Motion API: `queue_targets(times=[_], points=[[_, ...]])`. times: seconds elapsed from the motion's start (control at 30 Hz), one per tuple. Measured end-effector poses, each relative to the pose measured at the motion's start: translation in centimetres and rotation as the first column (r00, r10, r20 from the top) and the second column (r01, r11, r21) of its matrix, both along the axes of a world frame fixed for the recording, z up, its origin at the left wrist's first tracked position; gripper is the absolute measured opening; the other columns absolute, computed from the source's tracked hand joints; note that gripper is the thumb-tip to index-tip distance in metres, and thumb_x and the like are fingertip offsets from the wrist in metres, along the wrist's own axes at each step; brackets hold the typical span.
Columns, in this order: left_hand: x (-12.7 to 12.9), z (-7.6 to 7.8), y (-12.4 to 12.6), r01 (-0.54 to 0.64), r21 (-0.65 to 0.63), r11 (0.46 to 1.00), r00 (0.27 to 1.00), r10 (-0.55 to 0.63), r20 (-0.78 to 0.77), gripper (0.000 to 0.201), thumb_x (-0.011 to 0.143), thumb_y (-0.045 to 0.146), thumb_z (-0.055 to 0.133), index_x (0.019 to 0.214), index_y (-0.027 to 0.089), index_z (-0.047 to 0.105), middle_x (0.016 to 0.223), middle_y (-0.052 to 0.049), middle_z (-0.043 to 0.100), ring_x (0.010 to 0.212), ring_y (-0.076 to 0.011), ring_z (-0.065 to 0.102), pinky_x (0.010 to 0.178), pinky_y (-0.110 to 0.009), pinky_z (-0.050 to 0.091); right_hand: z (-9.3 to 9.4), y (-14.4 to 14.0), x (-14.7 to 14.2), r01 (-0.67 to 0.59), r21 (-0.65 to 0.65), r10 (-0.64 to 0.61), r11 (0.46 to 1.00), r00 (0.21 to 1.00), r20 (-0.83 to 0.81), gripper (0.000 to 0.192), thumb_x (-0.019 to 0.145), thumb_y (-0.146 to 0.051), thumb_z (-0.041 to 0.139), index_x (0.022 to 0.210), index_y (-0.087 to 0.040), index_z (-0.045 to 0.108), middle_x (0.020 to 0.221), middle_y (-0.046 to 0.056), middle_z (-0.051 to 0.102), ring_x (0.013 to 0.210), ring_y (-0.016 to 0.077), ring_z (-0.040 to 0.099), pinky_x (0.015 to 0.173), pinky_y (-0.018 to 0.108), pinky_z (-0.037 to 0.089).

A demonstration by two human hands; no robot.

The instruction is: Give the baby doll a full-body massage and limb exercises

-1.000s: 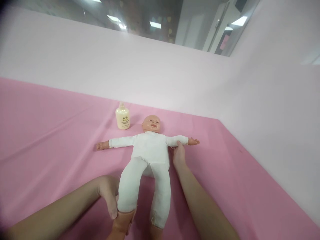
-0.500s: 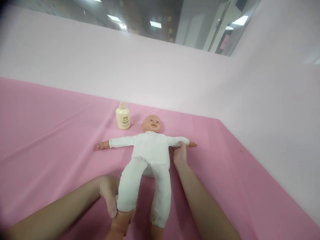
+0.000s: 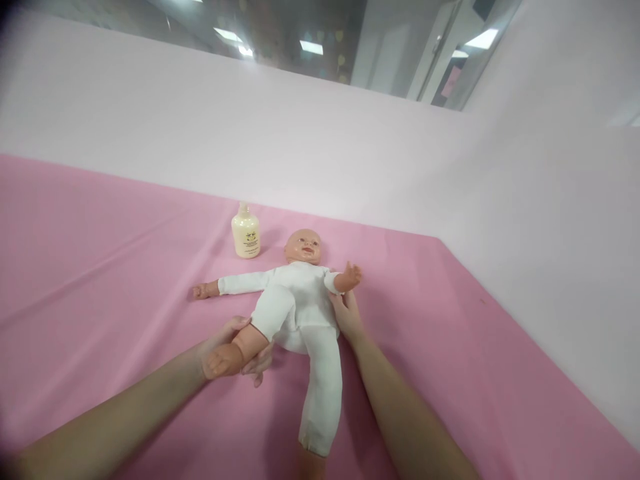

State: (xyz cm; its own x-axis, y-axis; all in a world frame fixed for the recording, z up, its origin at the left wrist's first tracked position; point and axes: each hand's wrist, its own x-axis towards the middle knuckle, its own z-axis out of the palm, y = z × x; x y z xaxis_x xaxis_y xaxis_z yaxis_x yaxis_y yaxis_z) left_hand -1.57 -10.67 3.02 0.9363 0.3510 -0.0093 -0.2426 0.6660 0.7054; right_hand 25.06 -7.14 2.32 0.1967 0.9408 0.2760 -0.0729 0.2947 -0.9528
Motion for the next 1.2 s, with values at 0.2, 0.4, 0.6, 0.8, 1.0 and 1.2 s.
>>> queue_targets(times=[0.2, 0.4, 0.6, 0.8, 1.0, 1.2], points=[[0.1, 0.0, 0.1, -0.084, -0.060, 0.995, 0.990, 0.076, -0.123, 0.064, 0.079, 0.072, 0.038, 0.066, 0.012, 0.060, 0.050, -0.002, 0.045, 0.051, -0.0131, 0.042, 0.057, -0.031, 0.049, 1.0, -0.1, 0.2, -0.141, 0.136, 0.101, 0.981, 0.959, 0.264, 0.035, 0.082, -0.036, 0.068, 0.116, -0.030, 0.068, 0.143, 0.001, 0.051, 0.140, 0.0226, 0.037, 0.122, 0.041, 0.018], [0.2, -0.2, 0.1, -0.095, -0.052, 0.994, 0.986, 0.087, -0.141, 0.065, 0.079, 0.072, 0.038, 0.068, 0.012, 0.060, 0.052, -0.002, 0.047, 0.051, -0.0131, 0.043, 0.056, -0.033, 0.050, 0.7, -0.1, 0.6, -0.182, 0.165, 0.105, 0.969, 0.914, 0.392, 0.038, 0.086, -0.034, 0.062, 0.124, -0.033, 0.064, 0.147, 0.000, 0.047, 0.143, 0.0242, 0.032, 0.122, 0.045, 0.018], [0.1, -1.0, 0.2, -0.056, -0.040, 0.998, 0.993, 0.051, -0.111, 0.063, 0.080, 0.070, 0.038, 0.069, 0.012, 0.060, 0.053, -0.003, 0.050, 0.052, -0.0139, 0.046, 0.058, -0.034, 0.052, 0.7, -0.1, 0.6, -0.180, 0.173, 0.090, 0.968, 0.898, 0.432, 0.039, 0.088, -0.037, 0.061, 0.126, -0.032, 0.063, 0.149, 0.002, 0.045, 0.144, 0.0253, 0.031, 0.121, 0.045, 0.019], [0.1, -1.3, 0.3, 0.026, -0.008, 1.000, 0.998, -0.027, -0.063, 0.063, 0.079, 0.072, 0.039, 0.072, 0.012, 0.059, 0.056, -0.003, 0.051, 0.056, -0.0157, 0.047, 0.064, -0.040, 0.054, 0.5, 0.0, 0.6, -0.170, 0.146, 0.096, 0.975, 0.906, 0.412, 0.042, 0.089, -0.039, 0.060, 0.130, -0.031, 0.058, 0.150, 0.003, 0.043, 0.142, 0.0243, 0.034, 0.120, 0.043, 0.026], [-0.2, -0.7, -0.9, 0.281, 0.122, 0.952, 0.959, -0.283, -0.003, 0.064, 0.070, 0.074, 0.055, 0.082, 0.013, 0.063, 0.068, -0.005, 0.058, 0.066, -0.0206, 0.057, 0.073, -0.042, 0.053, -0.2, 0.3, 0.3, -0.062, 0.051, 0.054, 0.997, 0.986, 0.155, 0.045, 0.086, -0.035, 0.061, 0.130, -0.031, 0.055, 0.141, 0.001, 0.053, 0.136, 0.0230, 0.043, 0.118, 0.043, 0.030], [-0.4, 2.0, -1.4, 0.240, 0.241, 0.940, 0.969, -0.217, -0.117, 0.056, 0.079, 0.064, 0.054, 0.097, 0.013, 0.067, 0.085, -0.011, 0.066, 0.087, -0.0309, 0.065, 0.082, -0.050, 0.054, -0.2, 1.3, 0.4, 0.060, -0.018, -0.062, 0.998, 0.988, -0.142, 0.047, 0.084, -0.038, 0.058, 0.131, -0.032, 0.051, 0.121, 0.002, 0.066, 0.112, 0.0220, 0.061, 0.094, 0.040, 0.052]])
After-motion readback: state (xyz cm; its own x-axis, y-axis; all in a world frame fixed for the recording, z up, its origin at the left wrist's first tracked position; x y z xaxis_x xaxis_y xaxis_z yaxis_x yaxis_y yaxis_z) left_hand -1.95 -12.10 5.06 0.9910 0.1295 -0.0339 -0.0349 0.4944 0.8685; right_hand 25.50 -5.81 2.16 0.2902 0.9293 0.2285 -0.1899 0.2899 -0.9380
